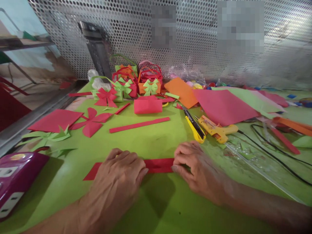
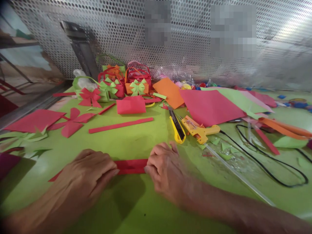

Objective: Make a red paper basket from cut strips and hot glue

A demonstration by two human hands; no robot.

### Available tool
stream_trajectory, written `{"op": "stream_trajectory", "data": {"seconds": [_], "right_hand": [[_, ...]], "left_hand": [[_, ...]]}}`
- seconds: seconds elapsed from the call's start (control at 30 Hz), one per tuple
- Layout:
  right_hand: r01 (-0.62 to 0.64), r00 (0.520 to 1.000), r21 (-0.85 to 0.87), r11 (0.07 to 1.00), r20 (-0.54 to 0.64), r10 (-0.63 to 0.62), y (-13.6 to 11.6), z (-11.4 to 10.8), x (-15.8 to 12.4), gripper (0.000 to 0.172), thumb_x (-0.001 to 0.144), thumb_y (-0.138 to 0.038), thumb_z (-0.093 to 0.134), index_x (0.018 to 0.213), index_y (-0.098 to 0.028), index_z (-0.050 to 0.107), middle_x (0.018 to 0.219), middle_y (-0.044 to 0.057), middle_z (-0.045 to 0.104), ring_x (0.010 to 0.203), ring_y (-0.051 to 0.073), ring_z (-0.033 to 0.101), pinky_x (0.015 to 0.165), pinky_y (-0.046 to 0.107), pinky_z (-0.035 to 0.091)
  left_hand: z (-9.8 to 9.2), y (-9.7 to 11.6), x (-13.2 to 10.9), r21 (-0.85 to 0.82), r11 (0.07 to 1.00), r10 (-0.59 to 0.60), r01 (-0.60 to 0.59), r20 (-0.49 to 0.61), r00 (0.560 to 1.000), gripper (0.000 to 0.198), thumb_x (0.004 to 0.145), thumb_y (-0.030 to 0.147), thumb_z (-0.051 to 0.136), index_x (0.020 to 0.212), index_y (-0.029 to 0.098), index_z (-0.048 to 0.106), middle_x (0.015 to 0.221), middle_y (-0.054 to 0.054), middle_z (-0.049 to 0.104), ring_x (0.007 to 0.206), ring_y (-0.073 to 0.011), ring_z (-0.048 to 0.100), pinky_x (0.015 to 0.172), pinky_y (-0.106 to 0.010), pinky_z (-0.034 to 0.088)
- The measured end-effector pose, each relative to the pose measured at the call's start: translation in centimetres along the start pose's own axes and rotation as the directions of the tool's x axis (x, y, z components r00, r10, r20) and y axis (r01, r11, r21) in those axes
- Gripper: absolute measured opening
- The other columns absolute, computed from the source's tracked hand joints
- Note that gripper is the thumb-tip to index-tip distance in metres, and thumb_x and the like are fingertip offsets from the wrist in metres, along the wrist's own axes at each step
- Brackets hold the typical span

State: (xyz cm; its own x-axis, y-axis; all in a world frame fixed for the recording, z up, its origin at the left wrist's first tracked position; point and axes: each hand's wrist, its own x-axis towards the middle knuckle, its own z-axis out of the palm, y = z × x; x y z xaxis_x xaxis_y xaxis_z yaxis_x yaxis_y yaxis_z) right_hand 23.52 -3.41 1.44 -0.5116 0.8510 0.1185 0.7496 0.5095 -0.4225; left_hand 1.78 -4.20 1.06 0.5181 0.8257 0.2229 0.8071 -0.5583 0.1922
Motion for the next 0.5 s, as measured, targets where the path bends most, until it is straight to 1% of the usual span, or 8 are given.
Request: {"op": "stream_trajectory", "data": {"seconds": [0.1,0.2,0.3,0.43,0.5], "right_hand": [[-0.072,0.997,-0.042,0.996,0.013,0.073,-0.25,-0.07,0.26,0.022,0.08,-0.011,0.056,0.058,-0.017,0.056,0.072,0.001,0.058,0.075,0.016,0.049,0.075,0.036,0.032],[-0.096,0.995,-0.084,0.992,0.029,0.099,-0.28,-0.16,0.46,0.023,0.082,-0.016,0.056,0.059,-0.017,0.056,0.071,0.001,0.058,0.076,0.018,0.05,0.077,0.038,0.032],[-0.076,0.997,-0.12,0.99,0.022,0.079,-0.11,-0.08,0.43,0.023,0.083,-0.017,0.054,0.06,-0.017,0.055,0.072,0.002,0.056,0.076,0.018,0.05,0.077,0.038,0.033],[-0.011,1.0,-0.163,0.986,-0.026,0.007,0.22,0.26,0.2,0.025,0.084,-0.015,0.05,0.06,-0.017,0.053,0.071,0.002,0.055,0.075,0.018,0.049,0.076,0.038,0.033],[0.018,0.999,-0.185,0.983,-0.045,-0.026,0.35,0.4,0.13,0.025,0.084,-0.016,0.049,0.06,-0.017,0.052,0.07,0.002,0.055,0.074,0.018,0.049,0.075,0.038,0.033]], "left_hand": [[0.11,0.09,0.05,0.02,0.999,-0.041,0.042,-0.026,0.999,0.028,0.086,0.021,0.043,0.06,0.018,0.055,0.057,0.0,0.056,0.054,-0.0162,0.051,0.065,-0.035,0.034],[0.21,0.07,0.15,0.039,0.998,-0.045,0.046,-0.011,0.999,0.026,0.084,0.02,0.046,0.06,0.018,0.055,0.055,0.001,0.057,0.052,-0.016,0.051,0.064,-0.035,0.034],[0.22,0.01,0.3,0.08,0.997,-0.016,0.017,-0.022,1.0,0.025,0.083,0.019,0.046,0.06,0.018,0.055,0.054,0.001,0.057,0.05,-0.0162,0.052,0.062,-0.034,0.035],[0.22,0.07,0.44,0.122,0.991,0.053,-0.045,-0.063,0.997,0.025,0.084,0.016,0.045,0.06,0.018,0.055,0.052,0.001,0.056,0.047,-0.0169,0.052,0.059,-0.034,0.035],[0.25,0.14,0.47,0.135,0.99,0.059,-0.049,-0.075,0.995,0.026,0.084,0.016,0.044,0.06,0.018,0.054,0.051,0.001,0.055,0.047,-0.0163,0.051,0.06,-0.034,0.035]]}}
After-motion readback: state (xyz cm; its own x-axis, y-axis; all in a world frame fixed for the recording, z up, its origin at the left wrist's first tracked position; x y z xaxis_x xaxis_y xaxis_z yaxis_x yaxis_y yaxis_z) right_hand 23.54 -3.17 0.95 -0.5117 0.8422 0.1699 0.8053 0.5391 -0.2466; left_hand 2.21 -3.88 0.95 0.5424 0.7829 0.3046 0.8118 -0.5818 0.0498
